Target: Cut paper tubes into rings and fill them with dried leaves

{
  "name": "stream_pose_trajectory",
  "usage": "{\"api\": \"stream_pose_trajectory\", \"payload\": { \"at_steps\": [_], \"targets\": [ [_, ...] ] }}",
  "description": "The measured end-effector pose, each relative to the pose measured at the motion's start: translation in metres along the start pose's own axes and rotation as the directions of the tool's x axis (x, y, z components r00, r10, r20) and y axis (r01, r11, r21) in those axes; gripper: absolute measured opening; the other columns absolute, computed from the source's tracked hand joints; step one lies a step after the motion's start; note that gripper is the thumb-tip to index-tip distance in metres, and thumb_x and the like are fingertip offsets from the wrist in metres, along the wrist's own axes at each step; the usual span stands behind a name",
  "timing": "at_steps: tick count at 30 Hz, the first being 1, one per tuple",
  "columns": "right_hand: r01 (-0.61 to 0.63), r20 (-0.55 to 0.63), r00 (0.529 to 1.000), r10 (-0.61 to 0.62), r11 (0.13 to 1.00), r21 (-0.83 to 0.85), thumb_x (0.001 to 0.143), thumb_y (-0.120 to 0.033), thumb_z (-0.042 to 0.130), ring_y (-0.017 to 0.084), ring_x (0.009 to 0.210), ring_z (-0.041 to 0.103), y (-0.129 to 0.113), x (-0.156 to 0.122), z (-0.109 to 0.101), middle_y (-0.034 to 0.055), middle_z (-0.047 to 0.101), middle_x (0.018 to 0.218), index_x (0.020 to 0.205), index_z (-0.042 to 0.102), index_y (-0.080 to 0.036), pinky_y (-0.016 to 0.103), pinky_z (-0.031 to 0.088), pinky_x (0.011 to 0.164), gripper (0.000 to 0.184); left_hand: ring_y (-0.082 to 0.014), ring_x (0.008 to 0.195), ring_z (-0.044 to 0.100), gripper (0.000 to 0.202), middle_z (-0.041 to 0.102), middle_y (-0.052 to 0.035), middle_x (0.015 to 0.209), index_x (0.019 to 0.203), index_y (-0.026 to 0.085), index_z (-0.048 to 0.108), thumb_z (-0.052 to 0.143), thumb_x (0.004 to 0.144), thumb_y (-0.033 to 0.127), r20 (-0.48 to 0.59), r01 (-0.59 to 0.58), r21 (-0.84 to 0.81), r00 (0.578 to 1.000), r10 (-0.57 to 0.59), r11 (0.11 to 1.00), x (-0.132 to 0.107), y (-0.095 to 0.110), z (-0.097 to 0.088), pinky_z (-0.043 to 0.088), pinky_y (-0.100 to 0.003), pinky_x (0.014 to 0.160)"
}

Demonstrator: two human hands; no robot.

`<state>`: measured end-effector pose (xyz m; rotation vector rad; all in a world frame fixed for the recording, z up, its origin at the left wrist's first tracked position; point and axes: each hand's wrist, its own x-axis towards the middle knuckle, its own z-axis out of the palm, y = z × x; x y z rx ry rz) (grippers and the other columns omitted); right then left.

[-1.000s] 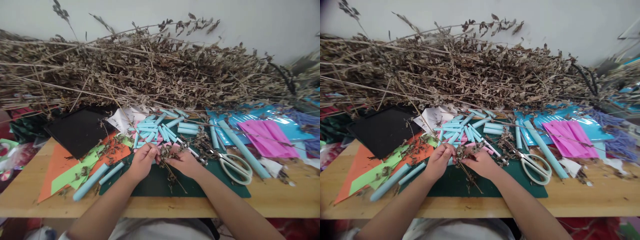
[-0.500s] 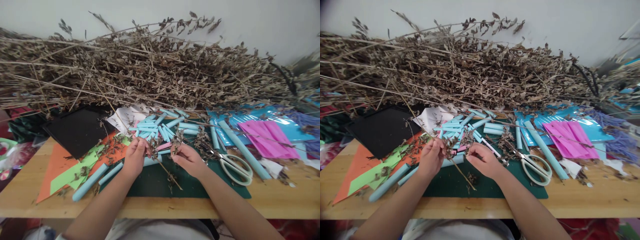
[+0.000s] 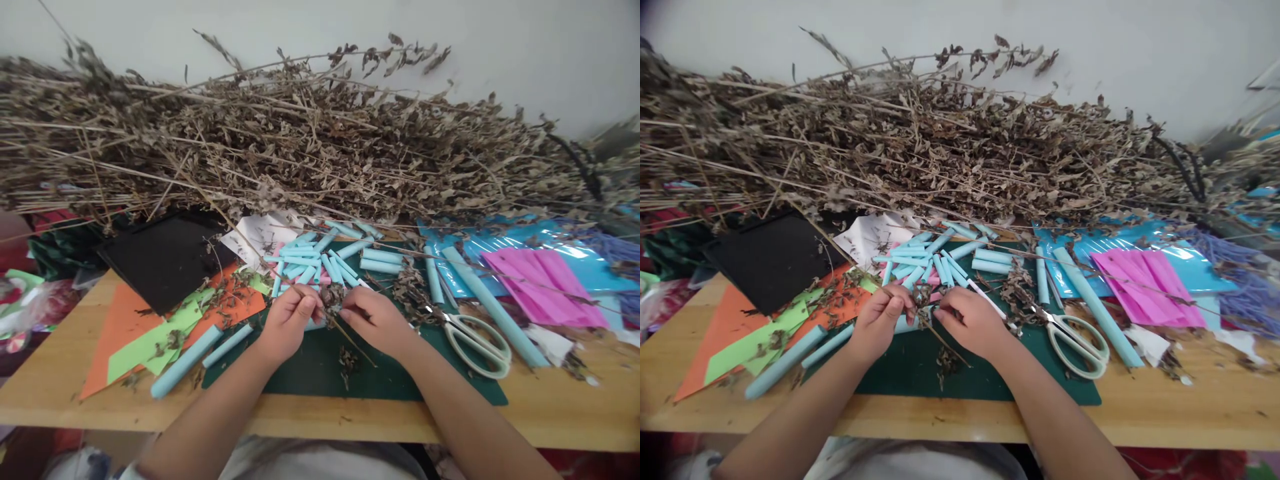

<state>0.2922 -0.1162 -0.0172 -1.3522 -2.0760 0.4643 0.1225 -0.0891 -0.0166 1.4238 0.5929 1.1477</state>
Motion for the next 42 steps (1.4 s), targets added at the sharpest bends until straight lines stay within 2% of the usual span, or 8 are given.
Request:
{"api": "stream_pose_trajectory", "payload": {
  "at_steps": [2, 8, 12, 15, 23, 32, 39, 42],
  "targets": [
    [0.077, -0.044, 0.996, -0.072, 0.990, 0.118, 0.076, -0.018, 0.046, 0.015, 0.070, 0.049, -0.003, -0.002, 0.002, 0.0042, 0.053, 0.075, 0.077, 0.049, -0.018, 0.026, 0.040, 0.061, 0.003, -0.0075, 0.051, 0.048, 0.021, 0.048, 0.0011, 0.060, 0.069, 0.014, 0.050, 0.047, 0.078, 0.032, 0.035, 0.004, 0.023, 0.999, -0.005, 1.000, -0.002, 0.001, 0.003, 0.040, -0.021, 0.050],
    [0.242, -0.168, 0.964, -0.205, 0.941, 0.238, 0.071, -0.011, 0.052, 0.021, 0.098, 0.044, -0.004, -0.006, 0.015, 0.0088, 0.044, 0.107, 0.110, 0.032, -0.025, 0.036, 0.039, 0.080, 0.046, -0.0076, 0.050, 0.044, 0.023, 0.045, 0.0021, 0.055, 0.062, 0.014, 0.049, 0.049, 0.077, 0.032, 0.055, -0.013, 0.043, 0.998, 0.011, 0.999, -0.003, 0.000, 0.006, 0.036, -0.021, 0.049],
    [0.329, -0.350, 0.913, -0.211, 0.888, 0.322, 0.066, -0.016, 0.060, 0.021, 0.095, 0.045, 0.001, -0.007, 0.022, 0.0070, 0.038, 0.107, 0.104, 0.028, -0.029, 0.038, 0.040, 0.078, 0.051, -0.0091, 0.056, 0.044, 0.024, 0.048, 0.0004, 0.055, 0.058, 0.014, 0.054, 0.053, 0.074, 0.032, 0.013, -0.051, 0.091, 0.999, 0.050, 0.995, -0.001, 0.000, 0.006, 0.035, -0.022, 0.054],
    [0.319, -0.415, 0.893, -0.173, 0.895, 0.313, 0.065, -0.024, 0.063, 0.019, 0.087, 0.046, 0.003, -0.009, 0.026, 0.0056, 0.037, 0.102, 0.092, 0.033, -0.027, 0.035, 0.042, 0.071, 0.040, -0.0090, 0.055, 0.043, 0.023, 0.051, 0.0001, 0.056, 0.060, 0.015, 0.057, 0.054, 0.074, 0.033, -0.006, -0.058, 0.053, 0.998, 0.058, 0.997, -0.001, -0.001, 0.008, 0.034, -0.022, 0.054],
    [0.289, -0.343, 0.921, -0.183, 0.912, 0.290, 0.075, -0.033, 0.052, 0.019, 0.091, 0.044, -0.001, -0.008, 0.025, 0.0056, 0.036, 0.103, 0.091, 0.048, -0.025, 0.035, 0.041, 0.076, 0.018, -0.0083, 0.053, 0.041, 0.017, 0.049, 0.0009, 0.058, 0.064, 0.017, 0.059, 0.055, 0.073, 0.031, -0.083, -0.019, -0.044, 0.996, 0.015, 0.999, -0.003, -0.007, 0.011, 0.033, -0.022, 0.052],
    [0.293, -0.291, 0.936, -0.199, 0.897, 0.329, 0.077, -0.023, 0.050, 0.018, 0.093, 0.046, -0.002, -0.007, 0.022, 0.0058, 0.044, 0.101, 0.080, 0.059, -0.022, 0.032, 0.041, 0.075, 0.009, -0.0102, 0.060, 0.046, 0.014, 0.050, 0.0009, 0.056, 0.063, 0.017, 0.059, 0.054, 0.074, 0.025, -0.142, -0.076, -0.034, 0.987, 0.070, 0.997, -0.005, -0.010, 0.013, 0.036, -0.023, 0.058],
    [0.353, -0.234, 0.926, -0.297, 0.900, 0.256, 0.076, -0.016, 0.046, 0.017, 0.085, 0.049, -0.001, -0.001, 0.016, 0.0058, 0.055, 0.088, 0.071, 0.056, -0.019, 0.035, 0.039, 0.074, 0.012, -0.0080, 0.052, 0.044, 0.018, 0.047, 0.0026, 0.053, 0.059, 0.016, 0.056, 0.059, 0.069, 0.030, -0.278, -0.007, -0.323, 0.957, -0.088, 0.946, 0.003, -0.004, 0.007, 0.035, -0.022, 0.053],
    [0.367, -0.134, 0.928, -0.347, 0.911, 0.186, 0.073, -0.015, 0.047, 0.018, 0.086, 0.048, 0.001, 0.001, 0.014, 0.0060, 0.056, 0.087, 0.063, 0.054, -0.018, 0.035, 0.039, 0.075, 0.013, -0.0077, 0.050, 0.043, 0.019, 0.045, 0.0032, 0.051, 0.059, 0.015, 0.056, 0.060, 0.068, 0.031, -0.282, -0.007, -0.385, 0.953, -0.110, 0.923, 0.007, 0.000, 0.005, 0.035, -0.021, 0.051]
  ]
}}
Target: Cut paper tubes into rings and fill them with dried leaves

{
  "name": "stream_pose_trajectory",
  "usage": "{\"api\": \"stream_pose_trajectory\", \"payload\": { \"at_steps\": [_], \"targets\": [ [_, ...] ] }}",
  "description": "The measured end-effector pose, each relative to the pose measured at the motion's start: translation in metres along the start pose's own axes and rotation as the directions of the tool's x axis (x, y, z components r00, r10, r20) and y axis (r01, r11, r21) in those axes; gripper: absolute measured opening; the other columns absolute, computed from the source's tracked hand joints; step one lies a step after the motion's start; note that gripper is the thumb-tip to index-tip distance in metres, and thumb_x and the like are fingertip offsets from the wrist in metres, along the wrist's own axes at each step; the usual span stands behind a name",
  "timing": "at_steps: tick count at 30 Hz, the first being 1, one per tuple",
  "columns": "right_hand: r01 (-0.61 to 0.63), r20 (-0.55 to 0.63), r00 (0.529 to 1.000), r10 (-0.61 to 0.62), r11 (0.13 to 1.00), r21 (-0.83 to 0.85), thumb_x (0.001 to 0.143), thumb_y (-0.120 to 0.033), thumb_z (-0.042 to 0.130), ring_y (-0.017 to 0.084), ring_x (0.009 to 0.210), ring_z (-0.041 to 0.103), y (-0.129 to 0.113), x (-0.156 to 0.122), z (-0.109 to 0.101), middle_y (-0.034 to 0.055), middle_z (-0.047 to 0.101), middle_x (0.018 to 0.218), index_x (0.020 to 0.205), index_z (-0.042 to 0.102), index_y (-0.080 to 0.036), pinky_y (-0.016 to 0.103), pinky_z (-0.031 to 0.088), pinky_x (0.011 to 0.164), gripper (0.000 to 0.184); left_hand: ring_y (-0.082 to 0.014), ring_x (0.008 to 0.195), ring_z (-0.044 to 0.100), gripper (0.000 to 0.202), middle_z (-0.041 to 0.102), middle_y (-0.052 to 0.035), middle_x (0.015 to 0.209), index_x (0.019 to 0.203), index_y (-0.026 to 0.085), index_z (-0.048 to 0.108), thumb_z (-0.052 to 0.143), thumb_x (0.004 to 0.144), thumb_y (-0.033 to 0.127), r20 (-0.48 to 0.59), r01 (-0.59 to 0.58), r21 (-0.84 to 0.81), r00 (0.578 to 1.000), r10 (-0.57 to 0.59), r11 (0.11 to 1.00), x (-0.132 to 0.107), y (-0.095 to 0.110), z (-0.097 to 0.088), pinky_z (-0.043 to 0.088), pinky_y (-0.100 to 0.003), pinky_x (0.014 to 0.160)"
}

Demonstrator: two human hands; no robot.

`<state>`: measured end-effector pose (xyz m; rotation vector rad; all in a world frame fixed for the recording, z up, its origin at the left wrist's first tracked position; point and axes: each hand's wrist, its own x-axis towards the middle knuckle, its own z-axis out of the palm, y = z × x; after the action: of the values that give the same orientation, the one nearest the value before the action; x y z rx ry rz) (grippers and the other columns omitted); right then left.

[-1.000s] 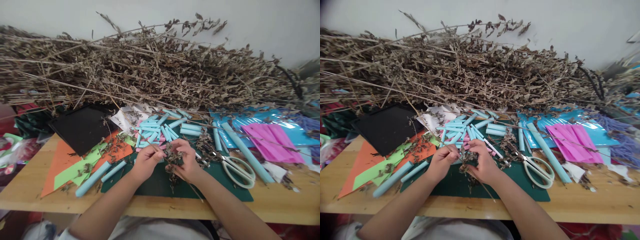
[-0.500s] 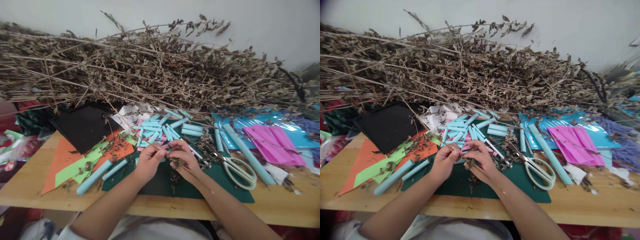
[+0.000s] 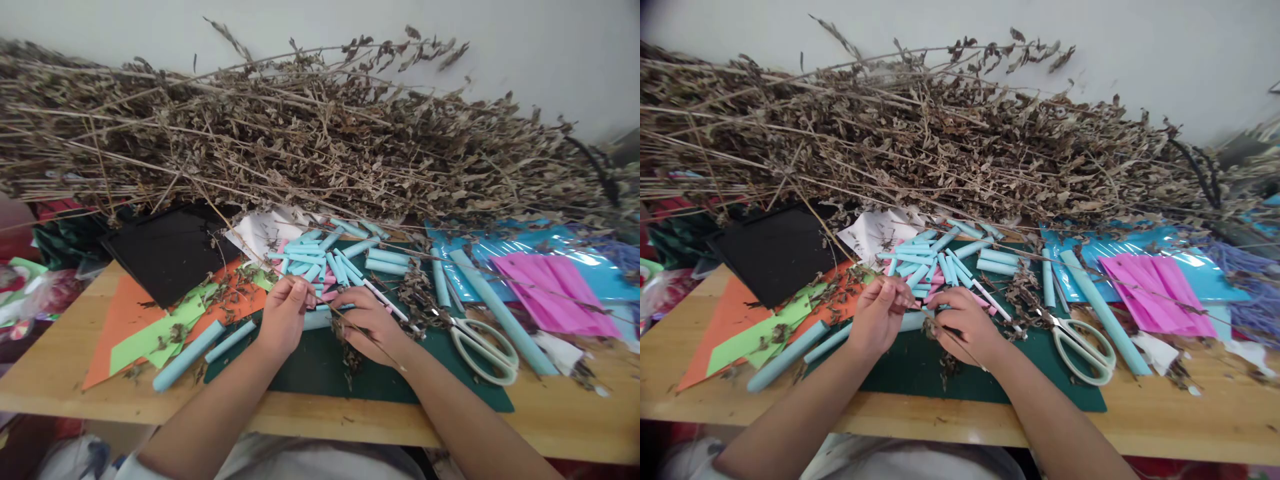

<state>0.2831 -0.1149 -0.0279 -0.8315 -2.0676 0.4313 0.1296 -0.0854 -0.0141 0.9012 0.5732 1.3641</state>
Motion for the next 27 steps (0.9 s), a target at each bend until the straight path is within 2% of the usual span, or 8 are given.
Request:
{"api": "stream_pose_trajectory", "payload": {
  "at_steps": [7, 10, 12, 14, 17, 20, 23, 27],
  "targets": [
    [0.038, 0.323, 0.946, 0.008, 0.990, -0.133, 0.070, -0.022, 0.049, 0.022, 0.089, 0.047, 0.001, 0.001, -0.018, 0.0061, 0.057, 0.090, 0.058, 0.051, -0.018, 0.039, 0.036, 0.078, 0.012, -0.0072, 0.049, 0.043, 0.018, 0.044, 0.0034, 0.050, 0.062, 0.016, 0.056, 0.055, 0.073, 0.030, 0.006, -0.080, 0.001, 0.997, 0.080, 0.997, 0.002, 0.003, -0.005, 0.035, -0.021, 0.050],
    [-0.093, 0.239, 0.965, 0.108, 0.993, -0.071, 0.078, -0.033, 0.041, 0.023, 0.091, 0.047, 0.002, -0.001, -0.033, 0.0079, 0.056, 0.096, 0.074, 0.057, -0.018, 0.041, 0.034, 0.080, 0.022, -0.0084, 0.054, 0.045, 0.019, 0.048, 0.0020, 0.053, 0.063, 0.016, 0.056, 0.052, 0.076, 0.028, 0.097, -0.165, 0.143, 0.984, 0.152, 0.976, -0.003, -0.002, -0.007, 0.036, -0.022, 0.054],
    [-0.232, 0.096, 0.970, 0.223, 0.968, 0.096, 0.084, -0.044, 0.022, 0.021, 0.089, 0.049, 0.002, -0.003, -0.036, 0.0088, 0.055, 0.097, 0.093, 0.055, -0.019, 0.038, 0.037, 0.078, 0.042, -0.0092, 0.058, 0.047, 0.017, 0.050, 0.0010, 0.055, 0.065, 0.016, 0.057, 0.051, 0.077, 0.026, 0.171, -0.212, 0.240, 0.970, 0.174, 0.947, -0.009, -0.006, -0.006, 0.037, -0.022, 0.057],
    [-0.323, 0.070, 0.946, 0.318, 0.895, 0.306, 0.081, -0.055, 0.008, 0.020, 0.082, 0.051, 0.001, -0.005, -0.031, 0.0090, 0.056, 0.096, 0.106, 0.050, -0.019, 0.034, 0.041, 0.070, 0.060, -0.0097, 0.059, 0.048, 0.015, 0.052, 0.0000, 0.056, 0.067, 0.016, 0.057, 0.050, 0.077, 0.025, 0.246, -0.241, 0.315, 0.955, 0.167, 0.918, -0.015, -0.009, -0.002, 0.038, -0.022, 0.058],
    [-0.461, 0.240, 0.887, 0.394, 0.747, 0.479, 0.075, -0.062, 0.028, 0.015, 0.064, 0.051, -0.005, -0.007, -0.011, 0.0059, 0.055, 0.084, 0.111, 0.043, -0.019, 0.027, 0.042, 0.056, 0.058, -0.0102, 0.056, 0.050, 0.019, 0.054, -0.0017, 0.056, 0.065, 0.014, 0.057, 0.050, 0.077, 0.026, 0.395, -0.235, 0.380, 0.916, 0.073, 0.894, -0.020, -0.007, 0.003, 0.039, -0.022, 0.055],
    [-0.553, 0.302, 0.833, 0.464, 0.665, 0.502, 0.075, -0.052, 0.043, 0.010, 0.048, 0.043, -0.014, -0.007, 0.004, -0.0015, 0.049, 0.064, 0.106, 0.042, -0.020, 0.021, 0.035, 0.044, 0.044, -0.0096, 0.051, 0.048, 0.021, 0.053, -0.0019, 0.053, 0.063, 0.013, 0.058, 0.050, 0.076, 0.028, 0.464, -0.212, 0.404, 0.886, 0.000, 0.890, -0.018, 0.000, 0.004, 0.038, -0.022, 0.051],
    [-0.515, 0.263, 0.856, 0.446, 0.785, 0.344, 0.080, -0.044, 0.039, 0.010, 0.050, 0.042, -0.022, -0.004, 0.003, -0.0020, 0.047, 0.060, 0.089, 0.049, -0.019, 0.021, 0.034, 0.046, 0.029, -0.0099, 0.051, 0.047, 0.019, 0.052, -0.0017, 0.052, 0.064, 0.014, 0.060, 0.053, 0.074, 0.029, 0.407, -0.206, 0.405, 0.913, 0.027, 0.891, -0.013, 0.008, 0.000, 0.037, -0.022, 0.051],
    [-0.398, 0.261, 0.893, 0.365, 0.913, 0.084, 0.084, -0.032, 0.032, 0.011, 0.052, 0.043, -0.028, 0.000, -0.011, -0.0020, 0.045, 0.056, 0.066, 0.048, -0.018, 0.021, 0.034, 0.049, 0.028, -0.0076, 0.045, 0.043, 0.023, 0.049, -0.0006, 0.054, 0.063, 0.016, 0.060, 0.051, 0.075, 0.033, 0.241, -0.173, 0.227, 0.964, 0.117, 0.958, -0.004, 0.017, -0.005, 0.032, -0.021, 0.045]
  ]
}}
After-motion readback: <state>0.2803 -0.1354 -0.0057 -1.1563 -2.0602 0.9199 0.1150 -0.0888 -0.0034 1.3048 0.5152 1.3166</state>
